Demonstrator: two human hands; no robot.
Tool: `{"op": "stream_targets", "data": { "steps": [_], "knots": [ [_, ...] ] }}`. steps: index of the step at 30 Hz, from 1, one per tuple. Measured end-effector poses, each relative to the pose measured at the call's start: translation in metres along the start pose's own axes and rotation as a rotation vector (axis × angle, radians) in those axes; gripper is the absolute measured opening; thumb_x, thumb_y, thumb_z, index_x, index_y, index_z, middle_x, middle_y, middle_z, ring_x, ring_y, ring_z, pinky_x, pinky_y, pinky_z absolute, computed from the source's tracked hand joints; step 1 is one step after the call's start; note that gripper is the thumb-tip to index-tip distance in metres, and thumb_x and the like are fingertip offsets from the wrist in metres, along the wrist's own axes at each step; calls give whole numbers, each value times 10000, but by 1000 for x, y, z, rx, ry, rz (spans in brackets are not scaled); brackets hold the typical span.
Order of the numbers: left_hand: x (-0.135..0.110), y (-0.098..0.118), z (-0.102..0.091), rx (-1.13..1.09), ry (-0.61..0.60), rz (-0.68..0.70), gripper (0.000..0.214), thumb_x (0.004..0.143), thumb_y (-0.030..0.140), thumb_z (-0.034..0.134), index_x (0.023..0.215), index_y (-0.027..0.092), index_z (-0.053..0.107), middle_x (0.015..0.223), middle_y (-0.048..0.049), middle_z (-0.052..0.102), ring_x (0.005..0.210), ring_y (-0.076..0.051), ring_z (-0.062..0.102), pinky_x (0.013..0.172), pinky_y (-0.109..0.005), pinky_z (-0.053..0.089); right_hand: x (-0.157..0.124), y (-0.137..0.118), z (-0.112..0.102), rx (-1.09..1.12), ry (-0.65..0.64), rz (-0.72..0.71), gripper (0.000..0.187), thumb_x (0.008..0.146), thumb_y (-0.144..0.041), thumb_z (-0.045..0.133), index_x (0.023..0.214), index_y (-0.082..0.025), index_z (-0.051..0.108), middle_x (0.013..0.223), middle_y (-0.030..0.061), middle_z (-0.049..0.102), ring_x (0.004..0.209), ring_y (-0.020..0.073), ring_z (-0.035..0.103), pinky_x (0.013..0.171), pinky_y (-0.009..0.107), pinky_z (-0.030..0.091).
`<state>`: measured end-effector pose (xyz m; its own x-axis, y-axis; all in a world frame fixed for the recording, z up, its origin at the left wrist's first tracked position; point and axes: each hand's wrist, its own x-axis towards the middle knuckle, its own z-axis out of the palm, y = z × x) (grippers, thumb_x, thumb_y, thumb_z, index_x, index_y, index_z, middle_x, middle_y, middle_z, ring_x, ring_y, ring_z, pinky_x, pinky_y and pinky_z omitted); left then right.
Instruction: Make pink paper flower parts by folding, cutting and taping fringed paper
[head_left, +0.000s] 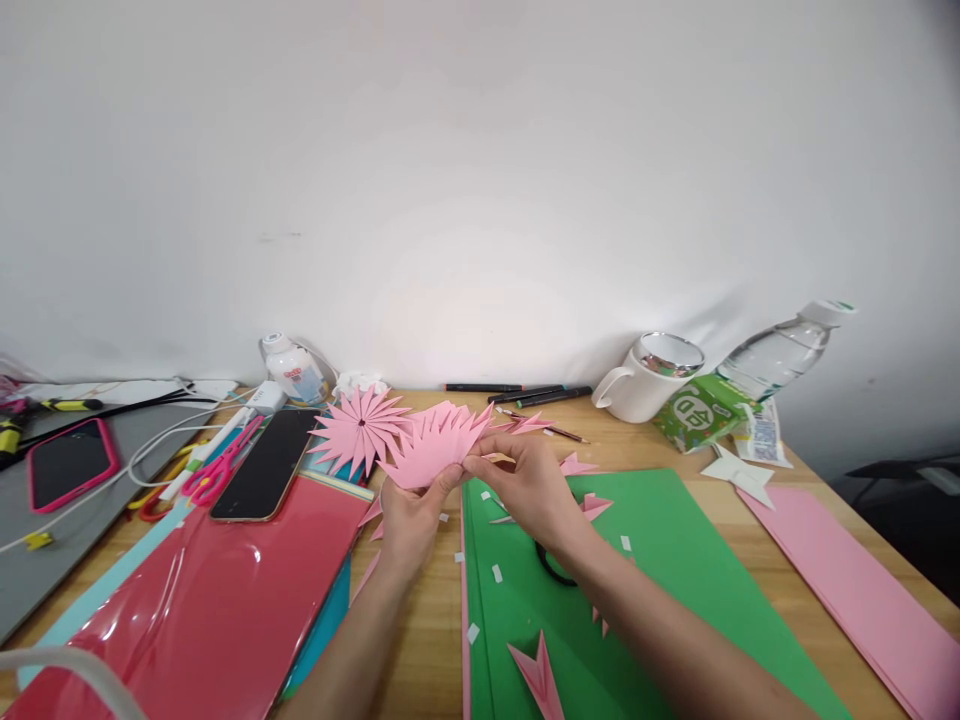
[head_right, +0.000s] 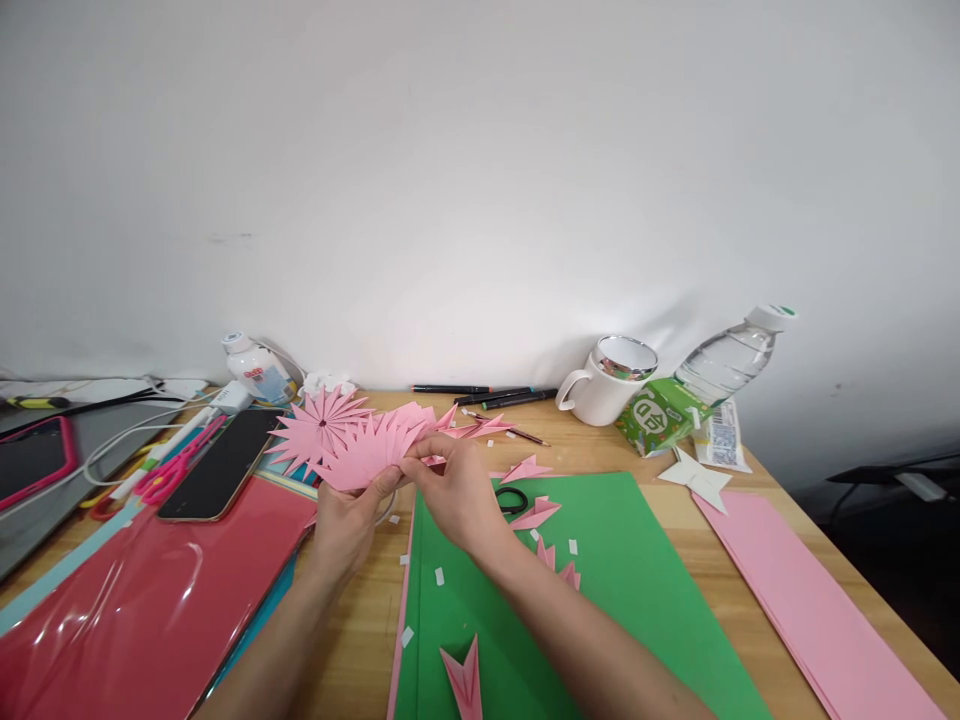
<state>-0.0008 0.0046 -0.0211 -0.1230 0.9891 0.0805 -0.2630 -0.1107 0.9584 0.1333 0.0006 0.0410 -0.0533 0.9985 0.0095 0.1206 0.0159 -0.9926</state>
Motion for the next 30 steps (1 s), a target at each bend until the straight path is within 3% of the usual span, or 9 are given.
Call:
{"op": "stream_targets", "data": {
  "steps": [5,13,16,19,25,30],
  "knots": [
    [-2,3,3,6,18,5,417,605,273,836,991,152,732,1044,-98,744,992,-282,689,924,-418,539,0,4,4,-1,-11,-10,96,702,-259,599,666,-174,623,707,15,619,662,162,582,648,292,469],
    [-1,6,5,-36,38,-19,409,624,296,828,977,116,727,1008,-126,748,948,-281,702,892,-423,555,-6,12,14,-233,131,-270,157,820,-232,552,676,-203,605,836,58,611,838,210,557,704,329,491],
    [-1,7,6,-59,44,-12,449,641,309,815,1030,114,705,1069,-141,731,982,-287,693,905,-437,547,-5,12,13,-112,135,-270,100,800,-243,590,716,-206,630,897,58,613,885,206,571,744,325,506],
    [-1,8,6,-20,20,0,427,632,287,819,1007,116,709,1063,-133,734,997,-289,688,902,-422,550,-5,11,13,-14,133,-214,97,794,-237,596,709,-193,617,814,38,605,788,182,581,736,319,502],
    [-3,11,7,119,94,68,331,625,324,812,867,117,722,934,-112,763,853,-265,723,826,-394,582,-10,16,22,-208,193,-196,177,865,-261,532,704,-196,567,798,41,617,817,209,561,759,350,457],
    [-2,7,5,146,91,50,300,624,332,817,828,128,737,918,-99,763,871,-262,716,844,-388,572,-8,21,23,-461,244,-288,176,893,-220,500,725,-202,551,845,77,639,857,239,556,738,364,451]
  ]
}}
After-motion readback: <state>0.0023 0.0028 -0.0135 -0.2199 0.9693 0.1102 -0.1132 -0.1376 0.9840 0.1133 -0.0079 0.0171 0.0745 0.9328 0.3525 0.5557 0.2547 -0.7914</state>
